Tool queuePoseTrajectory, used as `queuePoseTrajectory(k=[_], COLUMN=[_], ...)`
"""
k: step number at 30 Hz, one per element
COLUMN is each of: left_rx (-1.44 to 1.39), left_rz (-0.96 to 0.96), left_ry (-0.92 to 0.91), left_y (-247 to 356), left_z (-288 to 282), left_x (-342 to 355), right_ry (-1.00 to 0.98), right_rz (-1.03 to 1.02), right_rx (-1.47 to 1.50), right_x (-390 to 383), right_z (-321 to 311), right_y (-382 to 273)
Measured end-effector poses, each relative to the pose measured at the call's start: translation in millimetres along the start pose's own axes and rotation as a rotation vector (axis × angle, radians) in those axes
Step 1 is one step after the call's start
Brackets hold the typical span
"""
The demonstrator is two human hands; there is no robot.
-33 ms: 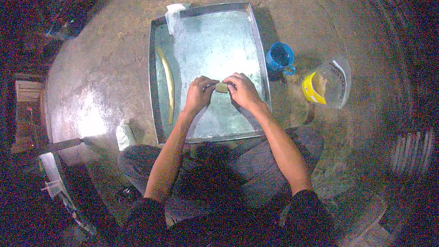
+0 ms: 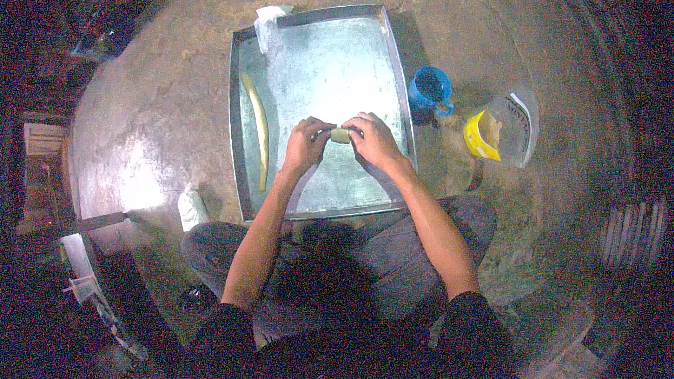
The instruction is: The person shapes pieces of dough into long rolls by hand on a metal tray.
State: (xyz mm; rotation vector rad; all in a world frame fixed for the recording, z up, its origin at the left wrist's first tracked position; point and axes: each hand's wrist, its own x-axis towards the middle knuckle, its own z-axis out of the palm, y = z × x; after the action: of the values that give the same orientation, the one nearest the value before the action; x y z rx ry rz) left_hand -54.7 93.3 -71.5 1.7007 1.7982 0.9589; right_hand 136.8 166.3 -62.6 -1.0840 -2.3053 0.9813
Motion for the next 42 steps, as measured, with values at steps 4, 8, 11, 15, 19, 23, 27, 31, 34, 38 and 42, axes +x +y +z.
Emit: queuePoseTrajectory(k=[4, 8, 11, 15, 19, 23, 27, 31, 34, 38, 42], left_rx=[-0.152, -0.193, -0.294, -0.238, -0.121, 0.052, 0.105, -0.153, -0.315, -0.520, -0.619], left_rz=[-0.068, -0.069, -0.252, -0.207, -0.180, -0.105, -0.061, -0.213, -0.354, -0.423, -0.497], left_ry=[-0.042, -0.087, -0.121, -0.057, -0.012, 0.044, 0.041, -0.009, -0.012, -0.044, -0.164], left_y=[1.3, 0.4, 0.9, -1.5, 4.3, 12.2, 12.3, 7.6, 5.9, 5.9, 19.0], left_z=[-6.9, -20.1, -11.9, -2.0, 10.9, 22.1, 24.0, 28.7, 18.3, 10.6, -10.3], left_x=[1.1, 3.9, 6.0, 3.0, 4.2, 2.7, -1.7, 1.9, 4.1, 13.7, 13.6], right_ry=[-0.003, 0.022, -0.017, 0.065, 0.174, 0.041, 0.069, 0.090, 0.097, 0.062, -0.041], right_rz=[0.002, 0.041, 0.161, 0.147, 0.233, 0.470, 0.414, 0.364, 0.366, 0.378, 0.399], right_rx=[0.041, 0.174, 0.225, -0.014, -0.088, -0.229, -0.102, 0.048, 0.189, 0.347, 0.317], right_x=[2.5, 5.5, 2.1, 1.5, 4.2, 1.6, -0.4, 0.6, 2.3, 7.2, 4.2], right_z=[-6.0, -9.9, -4.8, -5.2, -10.1, -10.4, 3.8, 10.9, 14.7, 15.8, 7.5], right_y=[-2.3, -4.2, 14.8, 11.5, 5.6, -2.9, 2.9, 17.0, 17.1, 33.8, 24.2])
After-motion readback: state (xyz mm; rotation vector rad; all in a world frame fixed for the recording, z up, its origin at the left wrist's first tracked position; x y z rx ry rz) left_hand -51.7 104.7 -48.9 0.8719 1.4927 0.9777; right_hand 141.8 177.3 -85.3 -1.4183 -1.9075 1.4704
